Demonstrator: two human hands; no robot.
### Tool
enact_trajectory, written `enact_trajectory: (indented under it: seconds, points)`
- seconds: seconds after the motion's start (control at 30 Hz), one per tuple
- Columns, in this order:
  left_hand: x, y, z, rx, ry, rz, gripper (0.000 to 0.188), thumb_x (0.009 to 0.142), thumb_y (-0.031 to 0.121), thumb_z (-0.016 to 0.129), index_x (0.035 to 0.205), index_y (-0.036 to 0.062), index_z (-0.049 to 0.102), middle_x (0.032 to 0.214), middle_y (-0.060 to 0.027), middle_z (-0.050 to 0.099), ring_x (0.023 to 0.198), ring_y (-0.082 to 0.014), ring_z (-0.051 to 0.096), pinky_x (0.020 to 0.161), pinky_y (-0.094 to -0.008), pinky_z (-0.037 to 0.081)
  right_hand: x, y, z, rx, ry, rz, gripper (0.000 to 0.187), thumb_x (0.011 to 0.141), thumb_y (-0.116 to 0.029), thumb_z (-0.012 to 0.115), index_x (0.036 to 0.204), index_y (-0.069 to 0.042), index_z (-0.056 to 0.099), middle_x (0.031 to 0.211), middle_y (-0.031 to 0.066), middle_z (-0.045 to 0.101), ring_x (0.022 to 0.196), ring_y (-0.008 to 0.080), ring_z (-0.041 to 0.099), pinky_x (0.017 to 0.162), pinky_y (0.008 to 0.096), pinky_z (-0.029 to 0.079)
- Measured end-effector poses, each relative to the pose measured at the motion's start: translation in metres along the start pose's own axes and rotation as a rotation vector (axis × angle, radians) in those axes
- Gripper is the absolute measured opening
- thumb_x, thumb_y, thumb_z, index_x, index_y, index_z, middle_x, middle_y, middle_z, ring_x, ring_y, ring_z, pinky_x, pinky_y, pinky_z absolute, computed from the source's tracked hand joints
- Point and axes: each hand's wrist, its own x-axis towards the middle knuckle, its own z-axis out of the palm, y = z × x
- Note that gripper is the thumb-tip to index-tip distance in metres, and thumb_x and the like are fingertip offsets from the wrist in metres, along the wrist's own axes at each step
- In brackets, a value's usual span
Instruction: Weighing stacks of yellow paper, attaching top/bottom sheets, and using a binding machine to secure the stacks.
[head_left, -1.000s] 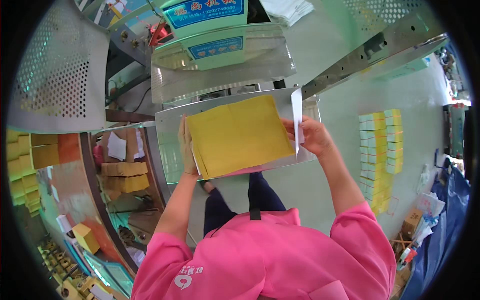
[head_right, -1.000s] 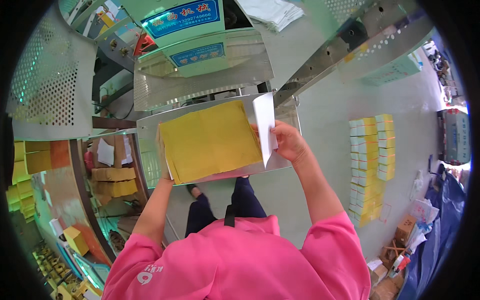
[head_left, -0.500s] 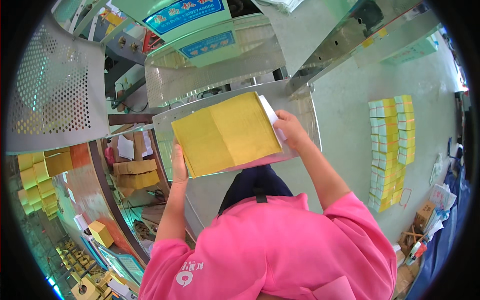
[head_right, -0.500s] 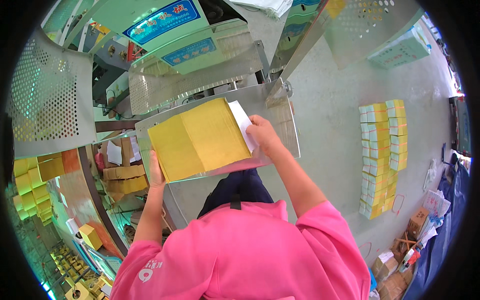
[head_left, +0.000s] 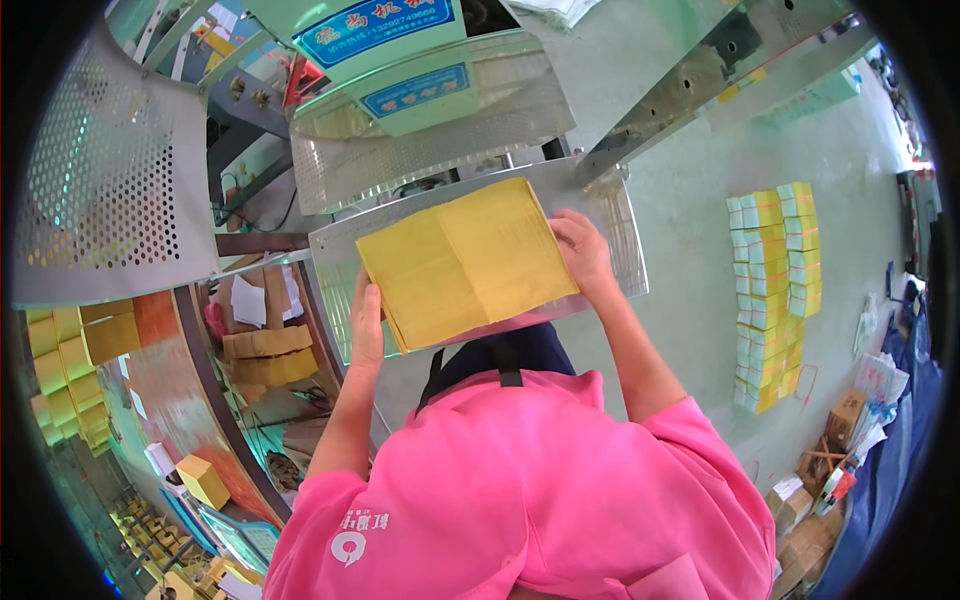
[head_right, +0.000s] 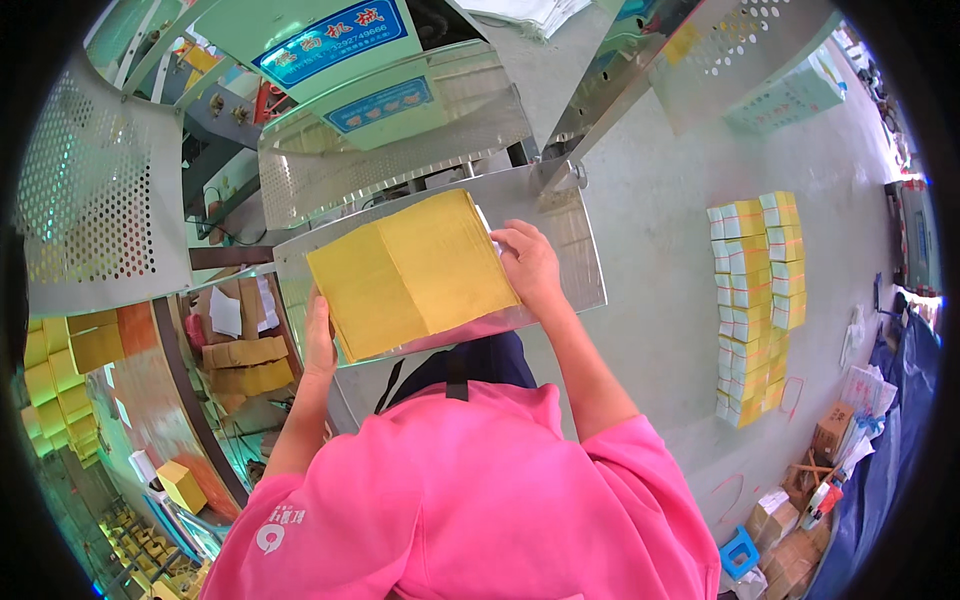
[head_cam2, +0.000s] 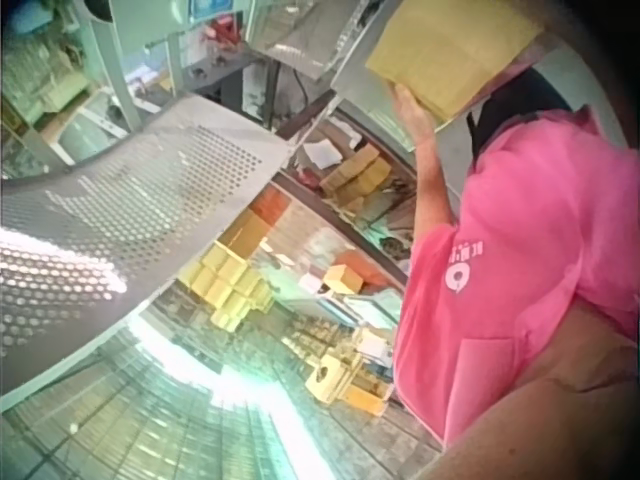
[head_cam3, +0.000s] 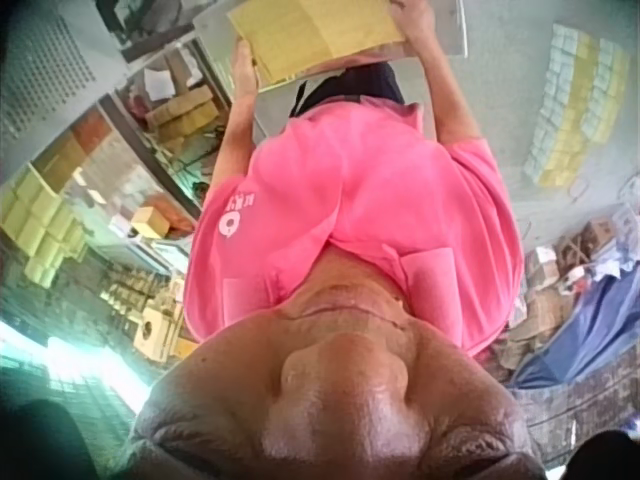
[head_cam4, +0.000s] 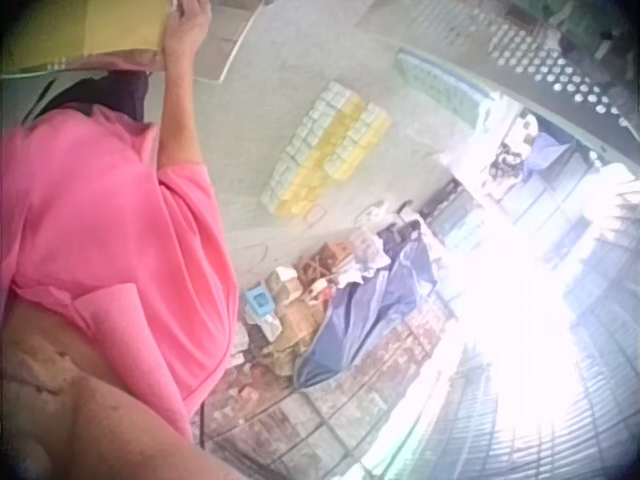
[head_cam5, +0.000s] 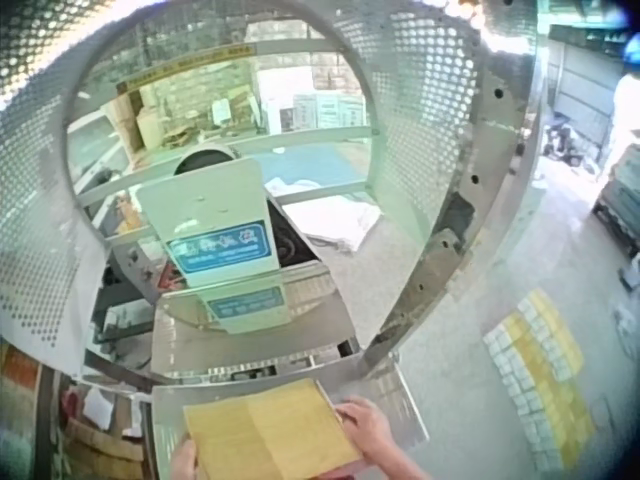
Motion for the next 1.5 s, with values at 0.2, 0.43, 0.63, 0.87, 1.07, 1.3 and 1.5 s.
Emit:
enact_trajectory:
  seconds: [0.2, 0.43, 0.63, 0.87, 1.07, 1.3, 1.5]
  points:
    - [0.0, 0.007, -0.001, -0.05, -0.02, -0.058, 0.061, 0.101, 0.042, 0.04, 0.147, 0.0021, 0.033, 0.14, -0.0093, 0.046, 0.127, -0.0199, 0.046, 0.102, -0.0319, 0.038, 0.003, -0.014, -0.002, 0.371, -0.167, 0.349, 0.03, 0.083, -0.004, 0.054, 0.109, -0.006, 0.068, 0.097, 0.0103, 0.072, 0.087, 0.0195, 0.069, 0.08, 0.0293, 0.052]
    - [-0.001, 0.002, -0.004, -0.097, -0.014, -0.119, 0.062, 0.1, 0.044, 0.041, 0.145, 0.0025, 0.035, 0.139, -0.0088, 0.046, 0.125, -0.0189, 0.046, 0.101, -0.0317, 0.038, 0.009, -0.021, -0.006, 0.42, -0.186, 0.298, 0.026, 0.09, -0.008, 0.057, 0.113, -0.004, 0.067, 0.094, 0.0054, 0.071, 0.086, 0.0093, 0.063, 0.078, 0.0251, 0.05]
    - [-0.002, 0.013, -0.002, -0.137, -0.018, -0.198, 0.059, 0.1, 0.042, 0.041, 0.142, 0.0003, 0.038, 0.138, -0.0089, 0.047, 0.128, -0.0189, 0.044, 0.107, -0.0327, 0.033, 0.012, -0.016, -0.01, 0.508, -0.276, 0.31, 0.027, 0.097, -0.017, 0.057, 0.116, -0.001, 0.065, 0.099, 0.0033, 0.069, 0.09, 0.0078, 0.06, 0.08, 0.0239, 0.048]
    - [-0.001, 0.011, -0.004, -0.123, -0.018, -0.225, 0.059, 0.1, 0.044, 0.042, 0.14, 0.0004, 0.04, 0.136, -0.0091, 0.049, 0.126, -0.0184, 0.045, 0.105, -0.0322, 0.034, 0.018, -0.03, -0.038, 0.511, -0.356, 0.248, 0.038, 0.098, -0.033, 0.051, 0.114, -0.002, 0.066, 0.101, 0.0065, 0.069, 0.094, 0.0128, 0.061, 0.079, 0.0275, 0.051]
    - [0.0, 0.01, -0.006, -0.089, -0.012, -0.261, 0.056, 0.1, 0.044, 0.041, 0.139, 0.0035, 0.043, 0.134, -0.007, 0.051, 0.124, -0.0173, 0.047, 0.104, -0.0316, 0.035, 0.021, -0.045, -0.05, 0.597, -0.435, 0.44, 0.042, 0.094, -0.039, 0.057, 0.116, -0.004, 0.066, 0.104, 0.0062, 0.067, 0.099, 0.0158, 0.061, 0.079, 0.0329, 0.054]
    - [0.001, 0.006, -0.01, -0.006, -0.022, -0.213, 0.062, 0.096, 0.052, 0.044, 0.14, 0.0076, 0.043, 0.126, -0.0052, 0.052, 0.112, -0.0151, 0.052, 0.079, -0.0284, 0.049, 0.016, -0.037, -0.048, 0.628, -0.411, 0.448, 0.044, 0.094, -0.04, 0.056, 0.116, -0.004, 0.066, 0.108, 0.0063, 0.066, 0.101, 0.0156, 0.06, 0.078, 0.0311, 0.053]
    - [0.003, 0.009, -0.008, -0.033, -0.029, -0.206, 0.061, 0.097, 0.05, 0.045, 0.139, 0.0066, 0.043, 0.124, -0.0054, 0.053, 0.111, -0.0145, 0.053, 0.08, -0.0284, 0.048, 0.013, -0.03, -0.041, 0.626, -0.375, 0.431, 0.044, 0.094, -0.041, 0.055, 0.114, -0.003, 0.066, 0.103, 0.006, 0.066, 0.094, 0.0149, 0.06, 0.076, 0.0308, 0.052]
